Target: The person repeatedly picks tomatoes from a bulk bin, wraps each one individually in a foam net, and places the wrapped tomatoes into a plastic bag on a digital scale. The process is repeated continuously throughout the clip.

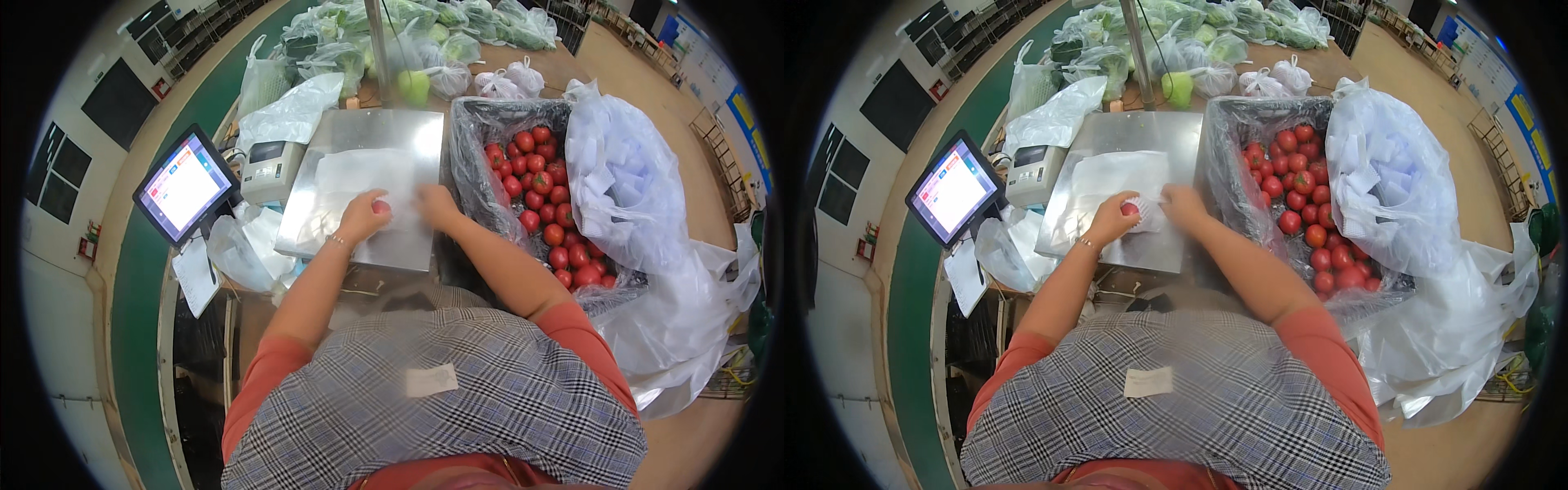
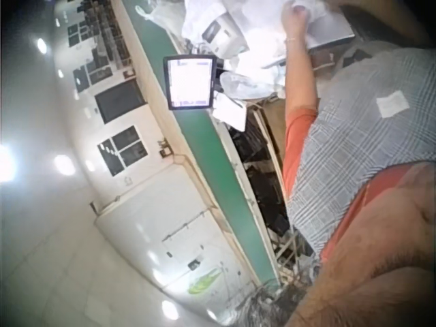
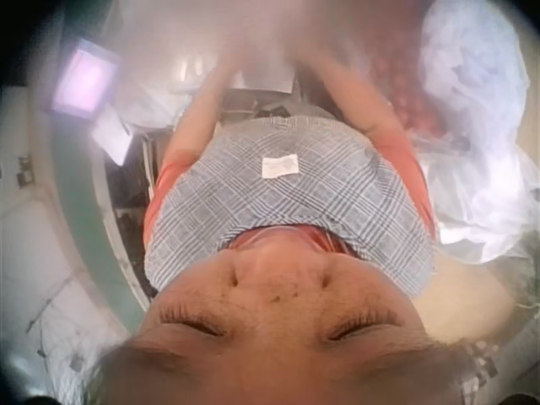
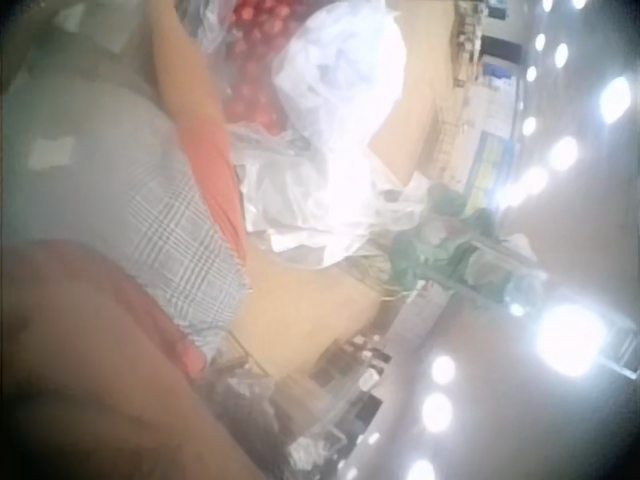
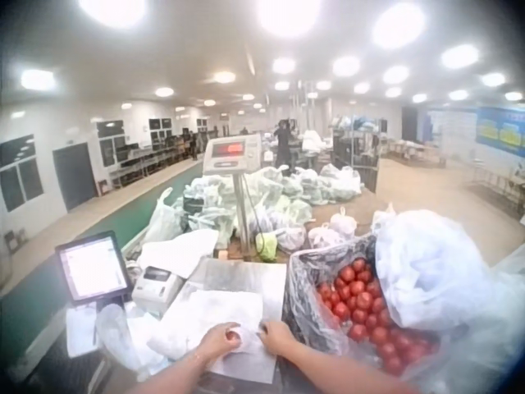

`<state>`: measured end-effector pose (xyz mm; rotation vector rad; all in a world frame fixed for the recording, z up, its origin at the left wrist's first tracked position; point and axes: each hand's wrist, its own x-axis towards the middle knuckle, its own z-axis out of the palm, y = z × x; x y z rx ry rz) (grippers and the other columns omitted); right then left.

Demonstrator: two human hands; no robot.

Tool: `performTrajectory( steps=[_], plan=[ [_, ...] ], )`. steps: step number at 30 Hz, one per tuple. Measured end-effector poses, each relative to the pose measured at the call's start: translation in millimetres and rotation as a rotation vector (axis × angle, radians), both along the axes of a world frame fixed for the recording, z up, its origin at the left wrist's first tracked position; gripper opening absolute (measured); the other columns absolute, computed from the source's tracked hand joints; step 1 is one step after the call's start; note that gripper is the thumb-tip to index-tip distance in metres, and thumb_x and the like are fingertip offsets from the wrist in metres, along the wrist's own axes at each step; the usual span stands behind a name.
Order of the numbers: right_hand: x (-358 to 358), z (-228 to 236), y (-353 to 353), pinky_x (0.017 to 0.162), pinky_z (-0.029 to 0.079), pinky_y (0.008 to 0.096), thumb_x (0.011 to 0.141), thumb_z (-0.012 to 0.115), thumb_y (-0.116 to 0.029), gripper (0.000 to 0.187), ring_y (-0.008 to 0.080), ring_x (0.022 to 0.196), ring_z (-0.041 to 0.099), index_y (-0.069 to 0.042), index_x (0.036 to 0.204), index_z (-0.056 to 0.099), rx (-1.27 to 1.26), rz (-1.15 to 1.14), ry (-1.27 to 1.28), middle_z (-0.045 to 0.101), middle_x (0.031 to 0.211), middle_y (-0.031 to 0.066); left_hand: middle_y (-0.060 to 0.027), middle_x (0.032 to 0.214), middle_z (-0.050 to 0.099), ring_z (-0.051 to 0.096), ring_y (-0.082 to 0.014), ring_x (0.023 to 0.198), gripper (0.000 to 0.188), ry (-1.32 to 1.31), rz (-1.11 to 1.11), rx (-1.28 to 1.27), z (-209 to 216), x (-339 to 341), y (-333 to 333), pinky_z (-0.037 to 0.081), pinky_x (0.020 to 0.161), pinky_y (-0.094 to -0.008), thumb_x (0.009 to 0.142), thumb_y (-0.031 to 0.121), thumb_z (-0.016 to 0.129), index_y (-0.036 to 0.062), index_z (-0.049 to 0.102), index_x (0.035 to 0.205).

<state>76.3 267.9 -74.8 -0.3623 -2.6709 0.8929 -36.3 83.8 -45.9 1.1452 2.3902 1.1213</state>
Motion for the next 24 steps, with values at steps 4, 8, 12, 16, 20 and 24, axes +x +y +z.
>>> performTrajectory(
  steps=[4,8,12,16,20,24],
  plan=[
    [23,18,-14,0.071,0.045,0.0476,0.081,0.062,-0.020,0.019,0.0403,0.076,0.058,-0.002,0.081,0.057,-0.104,0.127,0.036,0.060,0.079,0.0209,-0.0223,0.108,0.066,0.062,-0.0364,0.104,0.035,-0.006,0.358,-0.065,-46,-56,27,0.048,0.090,-0.0402,0.083,0.016,0.061,0.0045,0.062,0.116],
    [54,9,-6,0.068,0.047,0.0427,0.079,0.063,-0.018,0.014,0.0331,0.073,0.061,-0.005,0.084,0.060,-0.042,0.424,-0.166,0.062,0.077,0.0175,-0.0179,0.108,0.066,0.062,-0.0352,0.104,0.028,0.749,0.121,-0.939,-101,-138,5,0.048,0.091,-0.0448,0.087,0.021,0.056,0.0081,0.067,0.110],
    [81,38,6,0.067,0.047,0.0397,0.077,0.067,-0.011,0.014,0.0289,0.070,0.060,-0.002,0.085,0.059,-0.309,0.134,0.009,0.061,0.075,0.0157,-0.0218,0.124,0.057,0.053,-0.0386,0.114,0.038,0.407,0.435,-0.335,-137,-151,-28,0.040,0.099,-0.0474,0.089,0.029,0.052,0.0044,0.061,0.116],
    [116,88,84,0.071,0.052,0.0352,0.082,0.066,-0.012,0.015,0.0220,0.080,0.068,-0.003,0.095,0.067,-0.066,-0.181,0.391,0.070,0.085,0.0112,-0.0226,0.120,0.058,0.055,-0.0396,0.109,0.058,0.382,0.437,0.021,-104,-105,-46,0.041,0.096,-0.0456,0.081,0.034,0.066,-0.0025,0.053,0.124],
    [219,101,228,0.082,0.051,0.0410,0.086,0.064,-0.026,0.028,0.0350,0.093,0.066,-0.006,0.105,0.069,0.352,-0.760,0.227,0.069,0.095,0.0183,-0.0218,0.108,0.064,0.062,-0.0344,0.093,0.047,0.263,0.177,0.073,-53,-49,-55,0.047,0.084,-0.0415,0.084,0.019,0.065,-0.0010,0.054,0.125],
    [266,77,241,0.084,0.050,0.0458,0.083,0.065,-0.029,0.030,0.0379,0.095,0.064,-0.007,0.104,0.069,0.405,-0.863,-0.250,0.068,0.101,0.0191,-0.0163,0.090,0.069,0.065,-0.0244,0.075,0.028,0.108,0.220,-0.066,24,36,-50,0.050,0.071,-0.0335,0.086,0.014,0.065,0.0004,0.066,0.110]
  ],
)
